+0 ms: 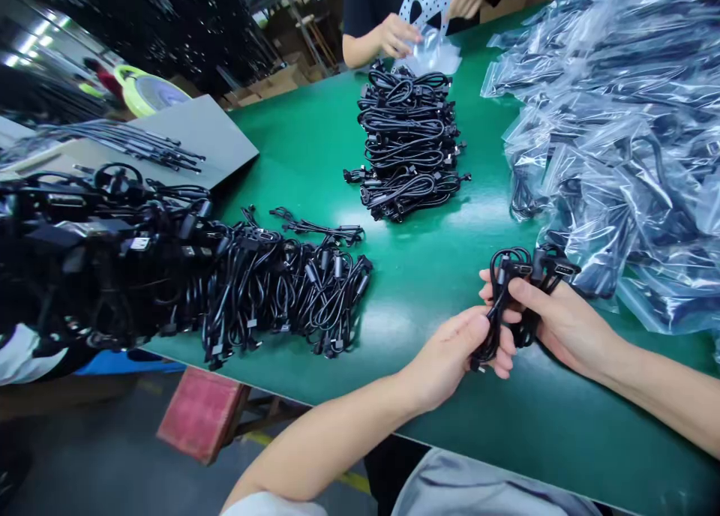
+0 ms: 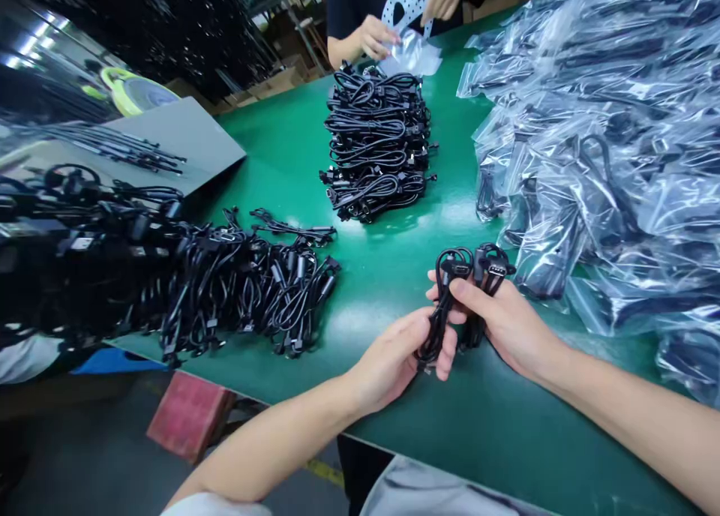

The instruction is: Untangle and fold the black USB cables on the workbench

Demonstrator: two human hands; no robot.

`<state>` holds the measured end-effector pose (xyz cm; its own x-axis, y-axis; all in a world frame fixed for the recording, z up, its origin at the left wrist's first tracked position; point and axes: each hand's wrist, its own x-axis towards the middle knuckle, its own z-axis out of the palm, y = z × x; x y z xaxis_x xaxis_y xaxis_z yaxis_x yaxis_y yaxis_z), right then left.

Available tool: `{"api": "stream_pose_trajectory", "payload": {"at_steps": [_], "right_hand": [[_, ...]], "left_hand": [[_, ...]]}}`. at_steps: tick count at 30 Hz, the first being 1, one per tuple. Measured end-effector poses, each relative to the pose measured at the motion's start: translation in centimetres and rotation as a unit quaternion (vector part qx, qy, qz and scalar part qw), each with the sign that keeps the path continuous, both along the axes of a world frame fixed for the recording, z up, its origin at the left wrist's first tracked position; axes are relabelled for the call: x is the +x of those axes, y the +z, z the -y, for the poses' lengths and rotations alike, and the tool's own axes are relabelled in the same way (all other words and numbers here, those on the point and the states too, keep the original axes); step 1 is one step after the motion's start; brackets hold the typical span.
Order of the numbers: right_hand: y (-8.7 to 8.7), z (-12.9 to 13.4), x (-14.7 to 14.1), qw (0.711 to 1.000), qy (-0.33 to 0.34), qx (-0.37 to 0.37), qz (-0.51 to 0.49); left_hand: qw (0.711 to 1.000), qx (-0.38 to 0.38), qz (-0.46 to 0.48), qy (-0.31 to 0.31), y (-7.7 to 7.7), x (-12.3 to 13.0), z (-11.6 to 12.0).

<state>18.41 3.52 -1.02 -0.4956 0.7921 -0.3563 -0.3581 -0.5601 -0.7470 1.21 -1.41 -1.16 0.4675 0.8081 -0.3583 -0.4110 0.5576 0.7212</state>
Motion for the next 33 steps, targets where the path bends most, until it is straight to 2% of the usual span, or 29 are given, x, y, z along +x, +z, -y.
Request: {"api": "stream_pose_trajectory", "payload": {"at_steps": [3, 6, 9, 11, 13, 15, 18, 23, 29, 33], "right_hand": [[0.4, -0.2, 0.0, 0.999, 0.021, -0.015, -0.021], [0.3, -0.5, 0.2, 1.0, 0.001, -0.01, 0.012], [0.0, -0.6, 0.5, 0.999, 0.012, 0.022, 0.039], [-0.1, -0.5, 0.5, 0.997, 0.066, 0.029, 0.026], [-0.2, -0.2, 0.4, 0.994, 0.105, 0.019, 0.014], [-0.2, 0.1, 0.1, 0.995, 0.1, 0.011, 0.027], [-0.2, 0.5, -0.1, 0.996, 0.068, 0.024, 0.059], [-0.6, 0.6, 0.1, 0.993, 0.068, 0.036, 0.087], [-0.8, 0.5, 0.2, 0.984, 0.097, 0.076, 0.129], [-1.0, 1.0, 0.2, 0.979, 0.086, 0.077, 0.167]], "left_hand": [[1.0, -0.006, -0.031, -0.001, 0.4, -0.2, -0.3], [0.986, 0.068, -0.153, 0.002, 1.2, -0.9, -0.8], [0.954, 0.15, -0.241, 0.1, 1.8, -1.6, -1.4], [0.953, 0.152, -0.216, 0.151, 2.0, -1.8, -1.7], [0.97, 0.134, -0.155, 0.134, 1.7, -1.8, -1.9], [0.982, 0.121, -0.1, 0.106, 1.3, -1.8, -2.0], [0.985, 0.107, -0.065, 0.115, 0.9, -1.8, -2.1], [0.987, 0.105, -0.056, 0.112, 1.1, -2.0, -2.3], [0.972, 0.111, -0.085, 0.188, 1.0, -1.8, -2.5], [0.978, 0.097, -0.064, 0.175, 1.0, -1.9, -2.5]]}}
